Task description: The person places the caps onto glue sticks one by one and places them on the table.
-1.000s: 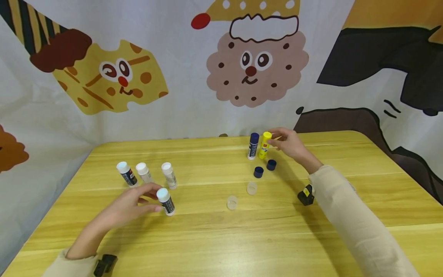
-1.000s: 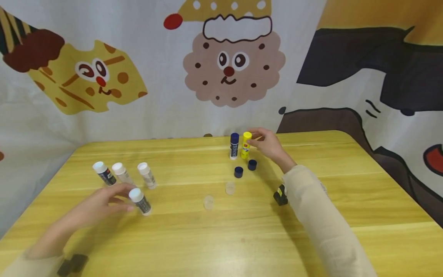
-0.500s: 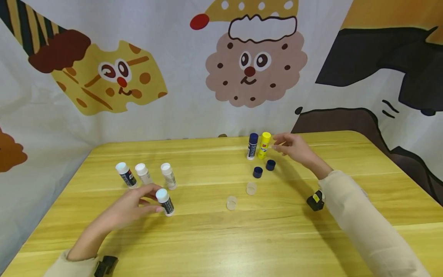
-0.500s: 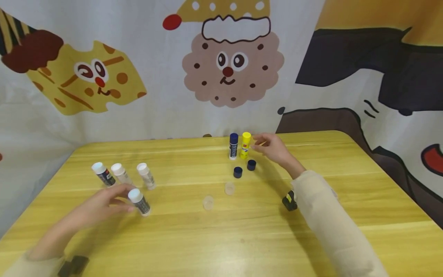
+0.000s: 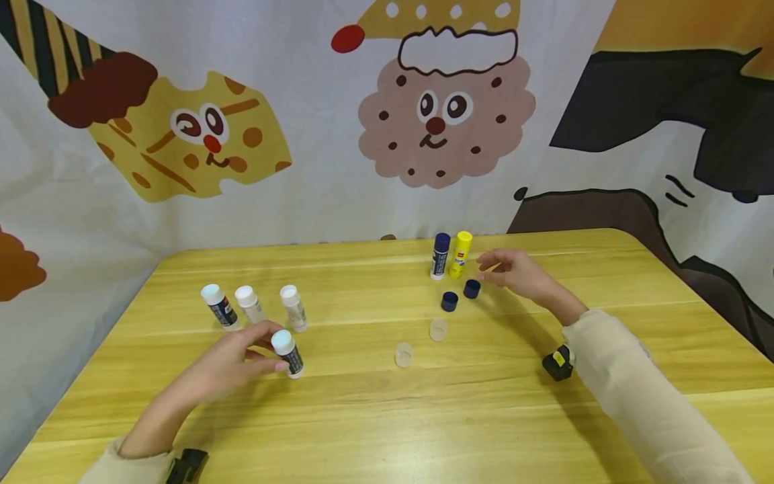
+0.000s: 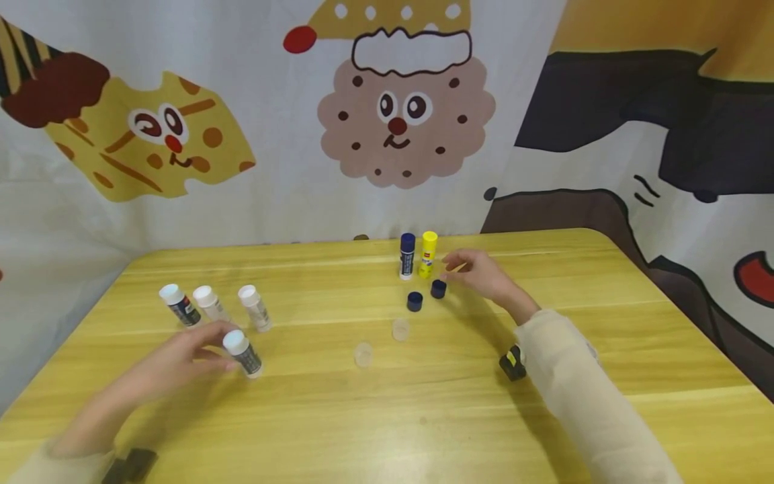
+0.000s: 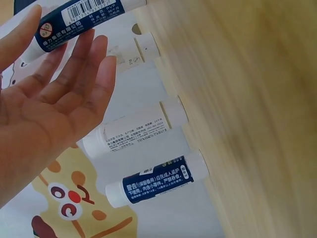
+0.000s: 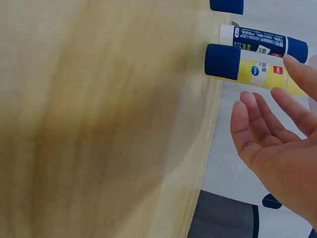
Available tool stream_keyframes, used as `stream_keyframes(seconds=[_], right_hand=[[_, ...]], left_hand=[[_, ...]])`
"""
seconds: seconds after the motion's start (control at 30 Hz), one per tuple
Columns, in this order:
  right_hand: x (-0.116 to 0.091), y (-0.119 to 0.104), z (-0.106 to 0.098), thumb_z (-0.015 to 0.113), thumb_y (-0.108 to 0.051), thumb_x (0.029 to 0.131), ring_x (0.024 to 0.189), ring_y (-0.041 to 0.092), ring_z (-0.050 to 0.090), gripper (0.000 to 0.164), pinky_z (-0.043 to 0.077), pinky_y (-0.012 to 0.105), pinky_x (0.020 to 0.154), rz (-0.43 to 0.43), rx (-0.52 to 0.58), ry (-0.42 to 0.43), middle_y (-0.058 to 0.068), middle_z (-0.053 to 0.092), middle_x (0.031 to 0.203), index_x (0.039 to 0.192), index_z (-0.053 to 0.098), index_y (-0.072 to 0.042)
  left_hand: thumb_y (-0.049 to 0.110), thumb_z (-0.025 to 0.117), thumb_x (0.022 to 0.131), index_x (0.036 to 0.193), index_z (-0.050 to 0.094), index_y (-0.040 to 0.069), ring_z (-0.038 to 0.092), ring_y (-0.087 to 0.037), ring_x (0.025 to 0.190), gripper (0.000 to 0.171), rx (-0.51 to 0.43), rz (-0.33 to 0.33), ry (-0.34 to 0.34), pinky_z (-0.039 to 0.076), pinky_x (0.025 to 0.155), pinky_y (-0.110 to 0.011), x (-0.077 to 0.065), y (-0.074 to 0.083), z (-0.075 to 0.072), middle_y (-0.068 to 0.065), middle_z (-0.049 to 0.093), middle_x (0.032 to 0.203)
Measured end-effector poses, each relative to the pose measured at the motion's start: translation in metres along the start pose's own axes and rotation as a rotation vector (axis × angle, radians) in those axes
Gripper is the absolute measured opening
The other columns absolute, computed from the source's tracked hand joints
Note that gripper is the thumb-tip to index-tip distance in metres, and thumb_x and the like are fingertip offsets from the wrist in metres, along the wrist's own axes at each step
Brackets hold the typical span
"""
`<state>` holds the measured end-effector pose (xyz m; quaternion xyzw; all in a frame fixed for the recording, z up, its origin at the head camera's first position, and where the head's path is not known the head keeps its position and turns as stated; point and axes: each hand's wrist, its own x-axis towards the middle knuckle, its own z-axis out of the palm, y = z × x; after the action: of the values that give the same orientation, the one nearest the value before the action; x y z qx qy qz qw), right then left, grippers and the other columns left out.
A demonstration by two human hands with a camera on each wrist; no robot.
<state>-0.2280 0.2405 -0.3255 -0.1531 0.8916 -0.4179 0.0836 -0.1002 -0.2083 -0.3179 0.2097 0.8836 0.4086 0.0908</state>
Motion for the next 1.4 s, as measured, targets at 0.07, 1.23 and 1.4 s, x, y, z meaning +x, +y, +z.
stream_keyframes(seconds=[0.07, 1.23, 1.4], right_hand=[[-0.001, 0.002, 0.002, 0.062, -0.014, 0.088, 0.089, 0.035, 0.056, 0.039, 0.049, 0.04, 0.073, 0.001, -0.01, -0.01, 0.023, 0.055, 0.111, 0.12, 0.053, 0.007], [0.001, 0.015, 0.017, 0.059, -0.005, 0.087, 0.082, 0.02, 0.056, 0.036, 0.049, 0.032, 0.066, 0.04, 0.005, -0.102, 0.021, 0.053, 0.105, 0.12, 0.05, 0.008], [0.002, 0.015, 0.019, 0.06, -0.004, 0.087, 0.078, 0.019, 0.056, 0.029, 0.049, 0.031, 0.062, 0.025, -0.004, -0.089, 0.02, 0.055, 0.102, 0.113, 0.054, 0.007]], left_hand=[[0.023, 0.067, 0.083, 0.109, 0.056, 0.003, 0.056, -0.027, 0.096, 0.034, -0.003, 0.001, -0.002, 0.049, 0.075, -0.033, 0.0, 0.0, 0.0, -0.003, 0.06, 0.101], [0.017, 0.063, 0.087, 0.109, 0.056, 0.005, 0.056, -0.023, 0.096, 0.027, 0.001, -0.036, 0.003, 0.048, 0.076, -0.035, 0.001, 0.006, 0.003, 0.0, 0.06, 0.098], [0.016, 0.063, 0.087, 0.108, 0.056, 0.006, 0.056, -0.024, 0.097, 0.024, -0.002, -0.035, 0.007, 0.048, 0.075, -0.034, 0.001, 0.006, 0.003, -0.001, 0.06, 0.098]])
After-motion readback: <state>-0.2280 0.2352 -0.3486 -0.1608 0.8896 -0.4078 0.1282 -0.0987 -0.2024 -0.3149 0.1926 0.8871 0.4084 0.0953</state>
